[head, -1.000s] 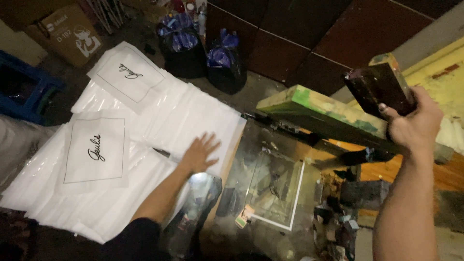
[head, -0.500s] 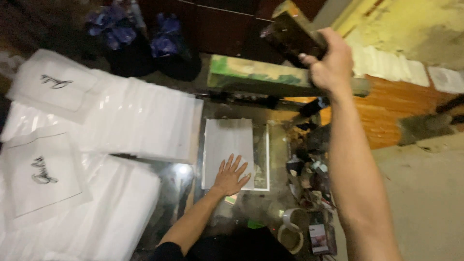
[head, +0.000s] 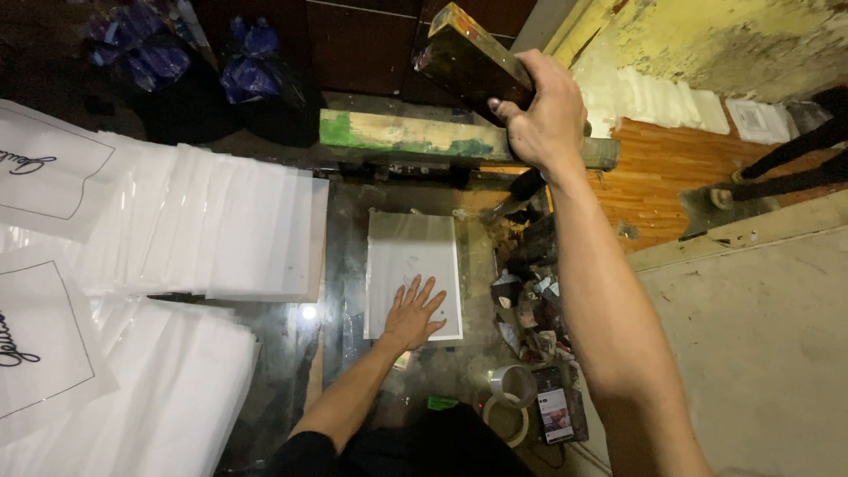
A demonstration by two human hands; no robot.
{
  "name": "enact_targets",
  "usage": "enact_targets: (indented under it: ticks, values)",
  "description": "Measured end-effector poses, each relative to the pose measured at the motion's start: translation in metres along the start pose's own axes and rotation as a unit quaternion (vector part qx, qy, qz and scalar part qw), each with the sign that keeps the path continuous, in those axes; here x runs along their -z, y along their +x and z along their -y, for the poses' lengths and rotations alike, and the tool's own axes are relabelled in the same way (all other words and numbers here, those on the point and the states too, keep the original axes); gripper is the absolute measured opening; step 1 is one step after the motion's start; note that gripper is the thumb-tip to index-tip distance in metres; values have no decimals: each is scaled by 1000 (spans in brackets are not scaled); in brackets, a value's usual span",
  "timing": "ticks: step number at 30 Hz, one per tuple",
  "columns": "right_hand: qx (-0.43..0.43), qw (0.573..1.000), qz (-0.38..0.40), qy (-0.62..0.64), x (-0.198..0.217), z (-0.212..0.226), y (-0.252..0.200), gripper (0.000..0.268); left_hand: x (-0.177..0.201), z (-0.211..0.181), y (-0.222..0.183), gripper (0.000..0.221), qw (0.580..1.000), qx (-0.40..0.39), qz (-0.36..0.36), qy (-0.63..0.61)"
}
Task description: Manual screen printing of a logo onto white sheets using a squeegee and screen frame.
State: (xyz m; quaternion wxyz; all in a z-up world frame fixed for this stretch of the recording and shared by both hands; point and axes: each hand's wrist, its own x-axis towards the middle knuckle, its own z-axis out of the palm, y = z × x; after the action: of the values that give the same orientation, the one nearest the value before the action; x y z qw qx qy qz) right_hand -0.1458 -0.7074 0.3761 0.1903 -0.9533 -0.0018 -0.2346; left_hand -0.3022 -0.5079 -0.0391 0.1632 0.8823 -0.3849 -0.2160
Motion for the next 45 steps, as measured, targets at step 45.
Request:
enact_targets:
  ticks: [45]
  values:
    - [-63,850,491,-180,-259,-71,-77,61,-73,72,-197,66,868,337,-252,-262]
